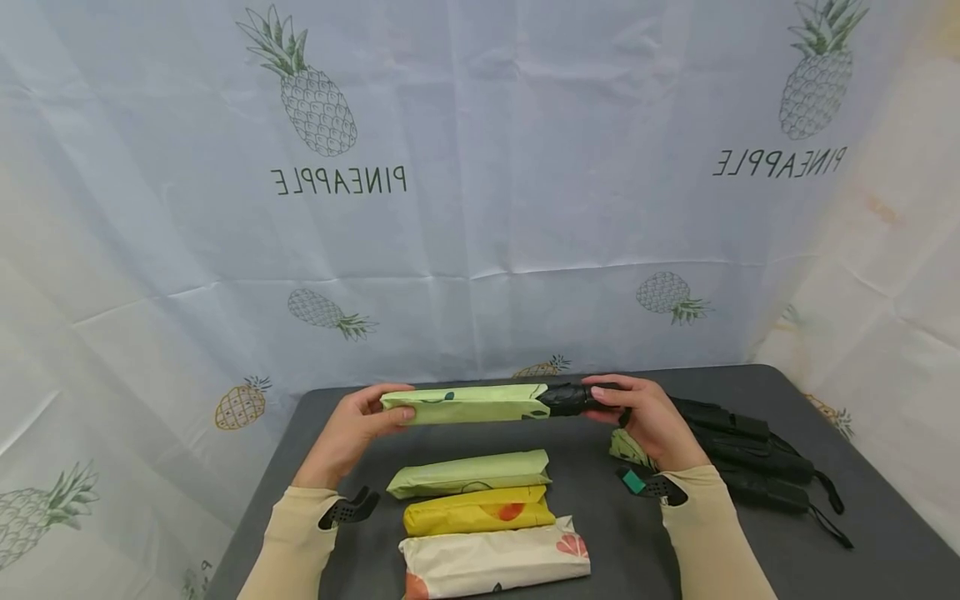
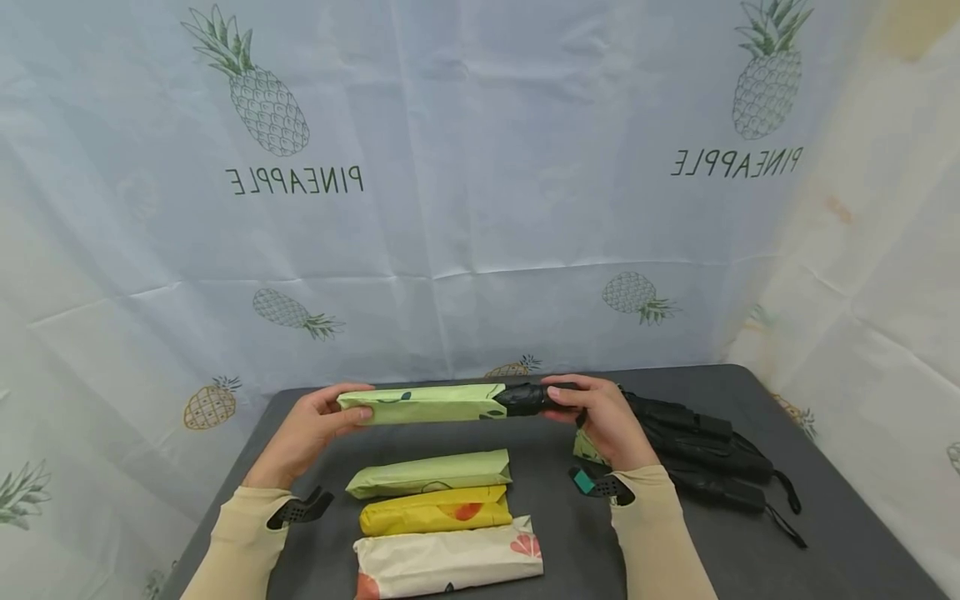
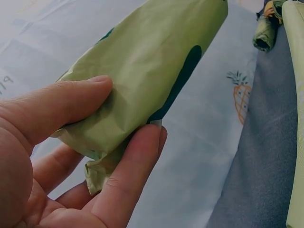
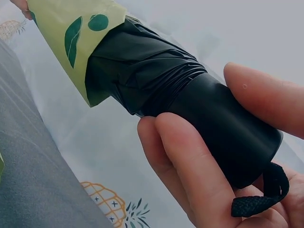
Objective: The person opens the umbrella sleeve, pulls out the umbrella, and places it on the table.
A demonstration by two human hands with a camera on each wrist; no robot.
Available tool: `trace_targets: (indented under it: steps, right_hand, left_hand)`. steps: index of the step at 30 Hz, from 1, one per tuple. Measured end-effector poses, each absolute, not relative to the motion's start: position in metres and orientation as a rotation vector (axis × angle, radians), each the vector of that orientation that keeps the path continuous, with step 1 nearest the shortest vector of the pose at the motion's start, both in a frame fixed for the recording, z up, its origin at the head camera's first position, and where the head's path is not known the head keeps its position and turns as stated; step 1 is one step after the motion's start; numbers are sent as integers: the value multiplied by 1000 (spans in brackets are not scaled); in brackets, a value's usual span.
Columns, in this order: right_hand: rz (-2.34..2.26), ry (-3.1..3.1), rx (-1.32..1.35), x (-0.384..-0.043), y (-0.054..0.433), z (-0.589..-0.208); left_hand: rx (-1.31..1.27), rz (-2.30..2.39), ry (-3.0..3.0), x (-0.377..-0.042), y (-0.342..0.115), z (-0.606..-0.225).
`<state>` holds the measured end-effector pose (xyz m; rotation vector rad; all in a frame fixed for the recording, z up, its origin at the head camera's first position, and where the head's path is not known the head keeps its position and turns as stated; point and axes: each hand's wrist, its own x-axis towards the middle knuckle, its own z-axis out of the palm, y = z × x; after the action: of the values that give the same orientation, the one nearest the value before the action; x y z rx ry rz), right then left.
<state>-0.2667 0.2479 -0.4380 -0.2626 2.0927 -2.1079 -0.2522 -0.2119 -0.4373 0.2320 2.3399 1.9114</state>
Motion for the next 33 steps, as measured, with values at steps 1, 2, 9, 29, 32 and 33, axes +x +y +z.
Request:
trace_targets:
  steps: [1,2,9,29,32,33]
  right_hand:
    - [-2108,2090,-267,-267,249,-438]
    - [-2111,2087,-268,-267,249,-437]
    - [-2122,2094,-252,-265,253,-435]
    - [-2127,2072,-229,-263,269,-432]
    - [-2127,2078,-229,-263,270,-431]
    - [-2126,2081,-231,-263,271,-431]
  left_hand:
    - [237,1912,2340,-252,-212,-437]
    - [241,1913,2341,-253,-212,-437]
    - [241,1930,2345,-252,-215,-438]
    - [248,1935,2332,-254,-218,-438]
    - [246,1940,2334,-255,-218,-439]
    - [245,1939,2336,-255,-219,-439]
